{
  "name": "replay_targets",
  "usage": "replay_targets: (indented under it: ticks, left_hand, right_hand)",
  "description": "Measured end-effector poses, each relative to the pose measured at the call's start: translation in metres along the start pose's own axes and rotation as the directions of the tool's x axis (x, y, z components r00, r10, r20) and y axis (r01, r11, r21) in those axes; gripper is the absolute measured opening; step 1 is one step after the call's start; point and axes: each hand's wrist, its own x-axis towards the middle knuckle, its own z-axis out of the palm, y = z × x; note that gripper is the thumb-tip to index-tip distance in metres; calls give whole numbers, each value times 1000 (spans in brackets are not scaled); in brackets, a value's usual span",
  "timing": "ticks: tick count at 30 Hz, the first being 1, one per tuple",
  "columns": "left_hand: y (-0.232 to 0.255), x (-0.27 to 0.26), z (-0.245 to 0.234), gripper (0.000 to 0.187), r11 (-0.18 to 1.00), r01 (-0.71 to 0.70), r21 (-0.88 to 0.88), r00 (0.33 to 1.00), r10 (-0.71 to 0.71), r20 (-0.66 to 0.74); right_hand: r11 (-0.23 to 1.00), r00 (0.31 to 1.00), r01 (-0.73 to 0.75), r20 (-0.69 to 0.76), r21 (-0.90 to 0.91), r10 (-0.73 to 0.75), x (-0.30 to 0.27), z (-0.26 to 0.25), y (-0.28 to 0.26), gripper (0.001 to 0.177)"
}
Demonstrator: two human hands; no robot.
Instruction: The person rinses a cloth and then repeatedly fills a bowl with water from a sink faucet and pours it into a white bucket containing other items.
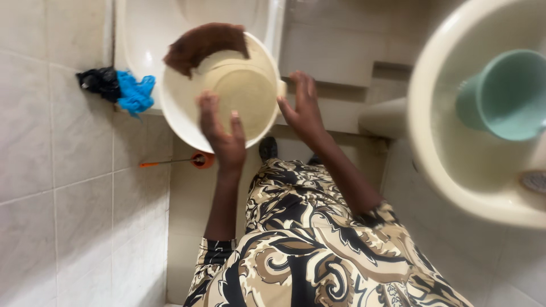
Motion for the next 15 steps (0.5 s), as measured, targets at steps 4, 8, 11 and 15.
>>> replay_targets:
  ticks: [4, 8, 11, 15]
  left_hand:
    - [-84, 6, -27, 70, 967, 44, 251, 958, 30, -285]
    - [-139, 3, -13, 74, 992, 121, 36, 935, -101, -341]
    - [-147, 9, -1, 59, 747, 553, -369, 757, -635, -152]
    - [-127, 25, 10, 49, 723, 573, -386, 767, -639, -60]
  right_hand:
    - [992, 995, -90, -44, -86, 86, 51, 47, 10, 58]
    - [939, 936, -343, -84, 10, 343, 71, 63, 23, 53]
    - [970, 964, -233, -120, 66, 239, 73, 63, 39, 46]
    - [962, 955, -212, -172, 170, 241, 72, 55, 61, 48]
